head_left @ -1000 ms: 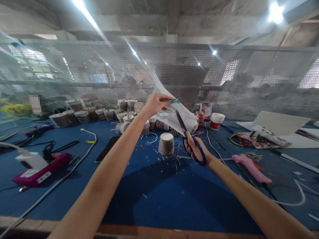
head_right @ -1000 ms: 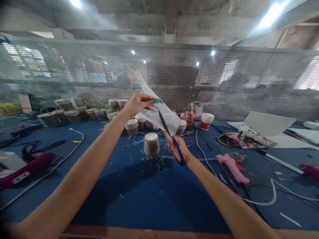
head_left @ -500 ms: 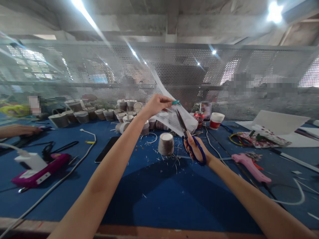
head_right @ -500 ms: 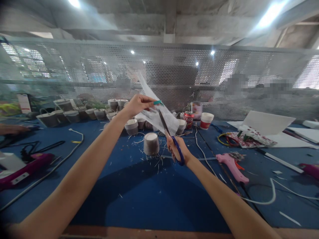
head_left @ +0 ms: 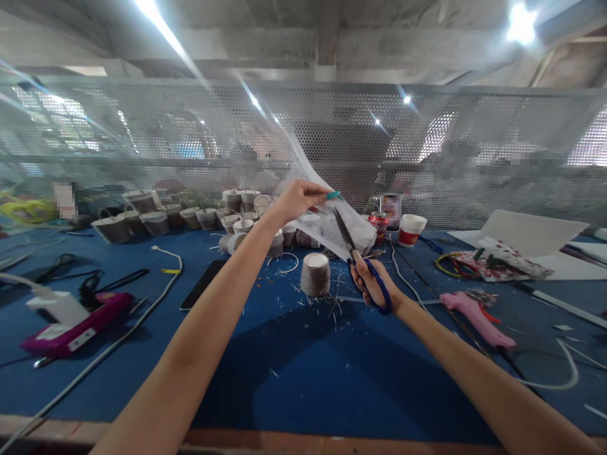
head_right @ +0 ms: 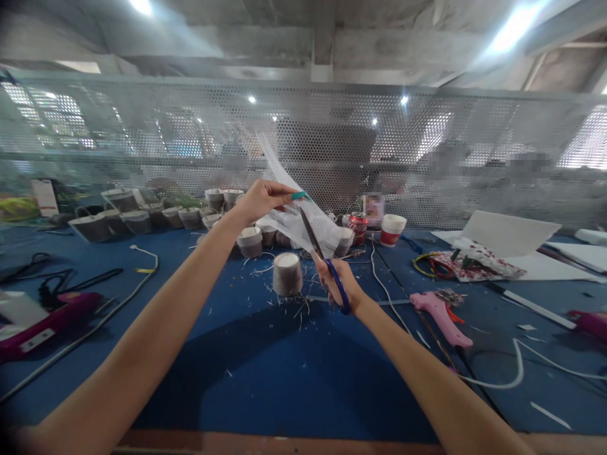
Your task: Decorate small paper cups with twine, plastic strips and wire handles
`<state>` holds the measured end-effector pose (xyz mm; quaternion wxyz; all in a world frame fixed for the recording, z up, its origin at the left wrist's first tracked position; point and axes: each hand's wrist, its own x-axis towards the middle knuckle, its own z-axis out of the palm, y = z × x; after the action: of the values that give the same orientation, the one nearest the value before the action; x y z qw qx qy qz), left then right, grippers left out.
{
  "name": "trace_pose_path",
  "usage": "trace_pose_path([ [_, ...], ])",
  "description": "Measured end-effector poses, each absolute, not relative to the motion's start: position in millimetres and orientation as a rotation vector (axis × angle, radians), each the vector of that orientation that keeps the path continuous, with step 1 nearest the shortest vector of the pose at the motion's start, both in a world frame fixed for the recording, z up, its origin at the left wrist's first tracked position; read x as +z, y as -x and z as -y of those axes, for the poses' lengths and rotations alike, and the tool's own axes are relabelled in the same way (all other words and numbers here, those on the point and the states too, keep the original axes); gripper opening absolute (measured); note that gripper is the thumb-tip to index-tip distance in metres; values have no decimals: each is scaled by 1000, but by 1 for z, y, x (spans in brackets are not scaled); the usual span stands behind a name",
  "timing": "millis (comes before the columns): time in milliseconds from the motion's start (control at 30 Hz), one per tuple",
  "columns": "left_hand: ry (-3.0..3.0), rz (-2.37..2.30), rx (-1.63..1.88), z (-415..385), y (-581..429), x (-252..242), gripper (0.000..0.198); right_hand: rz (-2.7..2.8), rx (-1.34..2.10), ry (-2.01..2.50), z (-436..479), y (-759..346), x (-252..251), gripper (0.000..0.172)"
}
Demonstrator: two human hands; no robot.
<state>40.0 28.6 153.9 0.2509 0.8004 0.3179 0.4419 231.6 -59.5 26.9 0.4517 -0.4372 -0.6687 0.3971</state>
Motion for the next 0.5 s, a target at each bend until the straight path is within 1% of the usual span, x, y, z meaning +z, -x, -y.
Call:
trace_pose_path([
  [300,-2202,-870,1178,-26,-40,155,25,1625,989,1076,63,-229,30,51],
  [500,-2172,-826,1246,-27,-41,155,32,1630,974,1122,61,-230,29,49],
])
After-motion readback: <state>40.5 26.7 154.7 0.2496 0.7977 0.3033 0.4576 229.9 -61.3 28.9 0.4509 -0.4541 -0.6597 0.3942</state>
